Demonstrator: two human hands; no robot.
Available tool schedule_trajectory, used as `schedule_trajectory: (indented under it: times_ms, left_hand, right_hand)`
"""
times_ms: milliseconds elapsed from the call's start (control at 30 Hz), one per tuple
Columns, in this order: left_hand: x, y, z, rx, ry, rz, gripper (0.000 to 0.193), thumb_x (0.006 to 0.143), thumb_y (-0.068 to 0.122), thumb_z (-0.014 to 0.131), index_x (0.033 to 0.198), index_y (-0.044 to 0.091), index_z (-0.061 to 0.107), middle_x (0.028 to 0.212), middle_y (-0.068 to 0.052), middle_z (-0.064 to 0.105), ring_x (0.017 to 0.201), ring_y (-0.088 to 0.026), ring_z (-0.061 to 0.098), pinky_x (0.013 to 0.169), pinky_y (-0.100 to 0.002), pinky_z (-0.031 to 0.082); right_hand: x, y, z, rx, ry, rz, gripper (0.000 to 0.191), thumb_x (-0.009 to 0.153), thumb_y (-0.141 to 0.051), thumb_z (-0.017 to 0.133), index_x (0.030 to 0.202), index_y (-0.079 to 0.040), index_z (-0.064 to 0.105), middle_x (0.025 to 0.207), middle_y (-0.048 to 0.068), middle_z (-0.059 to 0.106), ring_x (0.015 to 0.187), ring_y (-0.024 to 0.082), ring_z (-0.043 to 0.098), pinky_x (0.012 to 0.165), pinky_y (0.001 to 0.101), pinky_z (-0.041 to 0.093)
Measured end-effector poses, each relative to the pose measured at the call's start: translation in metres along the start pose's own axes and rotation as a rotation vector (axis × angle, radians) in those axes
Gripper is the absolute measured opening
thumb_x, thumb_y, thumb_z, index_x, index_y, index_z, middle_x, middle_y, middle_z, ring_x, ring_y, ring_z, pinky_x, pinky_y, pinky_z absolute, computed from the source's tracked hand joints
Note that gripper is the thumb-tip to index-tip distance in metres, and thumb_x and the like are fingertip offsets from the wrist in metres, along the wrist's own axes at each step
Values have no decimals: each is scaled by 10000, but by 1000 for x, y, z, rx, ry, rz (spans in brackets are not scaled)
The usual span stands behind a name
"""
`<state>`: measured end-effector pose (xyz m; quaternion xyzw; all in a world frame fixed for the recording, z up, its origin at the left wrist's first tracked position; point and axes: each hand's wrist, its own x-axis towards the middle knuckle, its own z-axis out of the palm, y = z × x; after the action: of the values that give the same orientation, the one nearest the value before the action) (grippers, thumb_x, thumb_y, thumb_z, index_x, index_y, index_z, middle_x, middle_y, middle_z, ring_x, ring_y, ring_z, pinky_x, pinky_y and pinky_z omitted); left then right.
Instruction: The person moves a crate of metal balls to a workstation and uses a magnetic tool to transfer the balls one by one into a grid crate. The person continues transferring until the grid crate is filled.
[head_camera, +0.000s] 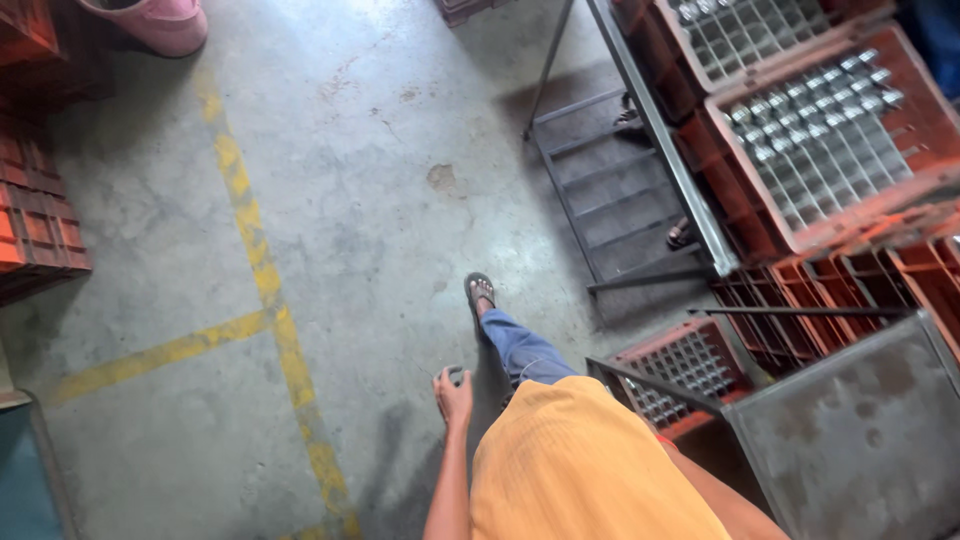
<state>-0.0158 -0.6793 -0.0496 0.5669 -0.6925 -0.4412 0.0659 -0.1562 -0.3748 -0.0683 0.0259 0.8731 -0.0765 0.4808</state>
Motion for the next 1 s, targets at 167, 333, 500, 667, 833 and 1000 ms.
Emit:
schedule_trajectory:
  times_ms: [167, 333, 500, 667, 833, 1000]
  left_hand:
    - [75, -32, -32, 228, 140, -204, 573, 836, 437, 804, 1234, 43, 685, 1216, -246, 689, 1152, -430, 644, 954, -497, 525]
    - [139, -27, -63, 183, 188, -564, 327, 823, 356, 805, 1039, 110, 800, 1061, -131, 790, 1005, -341, 732, 886, -457, 555]
    - [210, 46, -62, 73, 163, -483, 319, 842, 317, 786, 1066, 90, 773, 1046, -125, 787, 943, -311, 742, 834, -433, 556]
    - [320, 158, -43, -301, 97, -516, 365, 911, 348, 754, 1153, 76, 736, 970, -130, 691, 813, -334, 689, 740, -493, 544]
    - [469, 271, -5, -952, 16, -715, 638, 883, 589, 584, 1339, 143, 582, 1284, -73, 578, 1099, -316, 609, 852, -517, 498]
    - [570, 415, 57, -1033, -341, -595, 775, 936, 704, 543, 1454, 127, 535, 1389, -143, 573, 1245, -371, 568, 1052, -540, 431]
  right_hand:
    - [64, -90, -54, 7, 53, -5, 530, 893, -514, 638, 1205, -91, 700, 1200, 252, 707, 1170, 426, 660, 986, 503, 530]
    - [121, -228, -141, -18, 199, -193, 580, 934, -548, 613, 1169, -27, 708, 1189, 274, 712, 1157, 426, 676, 969, 508, 556]
    - [136, -373, -208, 119, 250, -360, 351, 922, -419, 615, 1114, -149, 729, 1069, 164, 743, 1051, 373, 695, 903, 500, 540]
    - [149, -491, -231, 478, 75, -560, 262, 990, -310, 612, 1096, -107, 740, 859, 178, 715, 791, 416, 686, 630, 525, 514]
    - [182, -581, -267, -123, 286, -1191, 301, 761, -87, 646, 1030, -158, 761, 793, 78, 746, 680, 294, 665, 553, 419, 489]
    - [208, -676, -325, 728, -152, -599, 274, 1045, -308, 629, 987, -63, 737, 799, 235, 651, 723, 443, 589, 598, 528, 477]
